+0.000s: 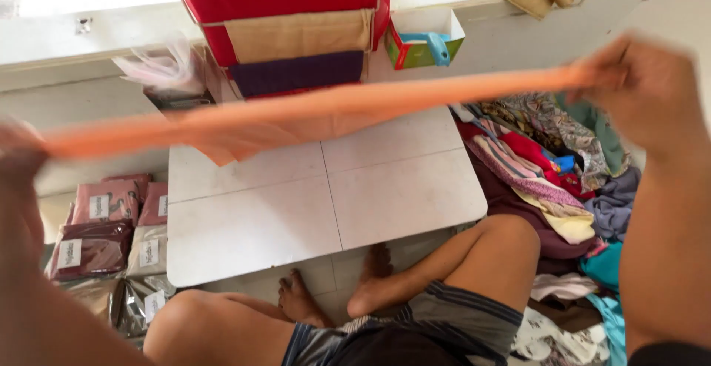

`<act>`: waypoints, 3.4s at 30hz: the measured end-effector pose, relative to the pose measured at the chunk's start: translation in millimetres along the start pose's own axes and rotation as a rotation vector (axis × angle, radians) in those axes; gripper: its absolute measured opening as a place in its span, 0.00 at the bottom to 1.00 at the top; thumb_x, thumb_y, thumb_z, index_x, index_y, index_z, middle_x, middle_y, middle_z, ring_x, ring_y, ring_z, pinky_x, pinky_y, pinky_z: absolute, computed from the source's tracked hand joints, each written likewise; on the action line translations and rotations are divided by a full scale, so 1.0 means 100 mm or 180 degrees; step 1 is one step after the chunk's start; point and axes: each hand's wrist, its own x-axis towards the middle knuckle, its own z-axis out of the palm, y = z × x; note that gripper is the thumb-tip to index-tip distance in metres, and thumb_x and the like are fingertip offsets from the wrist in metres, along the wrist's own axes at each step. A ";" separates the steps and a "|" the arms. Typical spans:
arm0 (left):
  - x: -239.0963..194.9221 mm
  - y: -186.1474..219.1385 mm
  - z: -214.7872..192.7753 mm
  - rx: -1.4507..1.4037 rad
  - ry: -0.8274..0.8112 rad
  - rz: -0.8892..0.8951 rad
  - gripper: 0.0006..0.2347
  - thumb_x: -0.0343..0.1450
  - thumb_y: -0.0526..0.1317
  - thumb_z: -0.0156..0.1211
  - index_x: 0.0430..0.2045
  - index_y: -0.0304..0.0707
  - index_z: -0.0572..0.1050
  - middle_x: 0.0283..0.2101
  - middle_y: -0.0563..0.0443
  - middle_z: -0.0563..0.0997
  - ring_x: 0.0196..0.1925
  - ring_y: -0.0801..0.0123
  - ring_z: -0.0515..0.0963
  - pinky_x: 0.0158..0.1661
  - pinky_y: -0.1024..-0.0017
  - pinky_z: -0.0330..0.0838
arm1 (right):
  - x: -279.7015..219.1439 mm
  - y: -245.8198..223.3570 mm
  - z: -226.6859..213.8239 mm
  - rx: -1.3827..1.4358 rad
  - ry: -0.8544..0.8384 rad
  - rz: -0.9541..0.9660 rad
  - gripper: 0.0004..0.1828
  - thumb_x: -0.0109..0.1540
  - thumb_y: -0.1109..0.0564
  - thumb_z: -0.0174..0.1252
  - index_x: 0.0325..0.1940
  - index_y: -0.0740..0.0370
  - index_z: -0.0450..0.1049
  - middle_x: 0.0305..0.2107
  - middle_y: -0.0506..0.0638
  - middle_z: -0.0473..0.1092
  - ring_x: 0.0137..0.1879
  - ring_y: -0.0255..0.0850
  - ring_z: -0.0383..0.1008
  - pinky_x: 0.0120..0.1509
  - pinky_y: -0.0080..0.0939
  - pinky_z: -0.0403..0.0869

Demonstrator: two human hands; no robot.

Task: The person unfolds a peach-colored cloth on a white table, smooths it out, and uses a lint roller to clean the surface. They then fold the cloth into a smaller rectangle and continue rolling it to remove lint.

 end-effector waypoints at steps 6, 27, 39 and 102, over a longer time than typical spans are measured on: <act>-0.66 1.42 0.34 -0.0002 -0.0638 -0.2663 0.07 0.72 0.28 0.57 0.43 0.25 0.76 0.42 0.37 0.85 0.44 0.56 0.84 0.51 0.61 0.78 | -0.76 -0.16 0.43 0.0044 -0.1628 0.0907 0.08 0.55 0.54 0.67 0.34 0.53 0.90 0.35 0.45 0.89 0.38 0.34 0.86 0.44 0.38 0.81; -0.40 -0.19 1.15 0.1229 -0.1757 -0.2689 0.13 0.70 0.33 0.63 0.48 0.37 0.80 0.40 0.42 0.88 0.49 0.48 0.86 0.55 0.53 0.74 | -0.86 1.18 2.20 0.0082 -0.1792 0.1390 0.13 0.55 0.54 0.71 0.43 0.59 0.85 0.28 0.58 0.79 0.38 0.47 0.79 0.43 0.45 0.79; -0.08 -1.15 1.93 0.2246 -0.1090 -0.2309 0.10 0.73 0.36 0.57 0.47 0.46 0.79 0.46 0.51 0.86 0.48 0.49 0.85 0.49 0.51 0.78 | 0.03 1.83 2.87 0.0693 -0.1019 0.1726 0.09 0.58 0.60 0.68 0.43 0.62 0.84 0.26 0.58 0.75 0.28 0.42 0.72 0.33 0.40 0.75; -0.50 -1.63 2.48 0.2270 -0.3502 -0.1485 0.20 0.70 0.37 0.63 0.58 0.51 0.77 0.70 0.48 0.67 0.70 0.50 0.71 0.63 0.56 0.73 | -1.42 1.42 2.69 0.2208 -0.0558 0.2041 0.11 0.64 0.55 0.67 0.29 0.58 0.75 0.22 0.40 0.67 0.26 0.26 0.65 0.32 0.25 0.67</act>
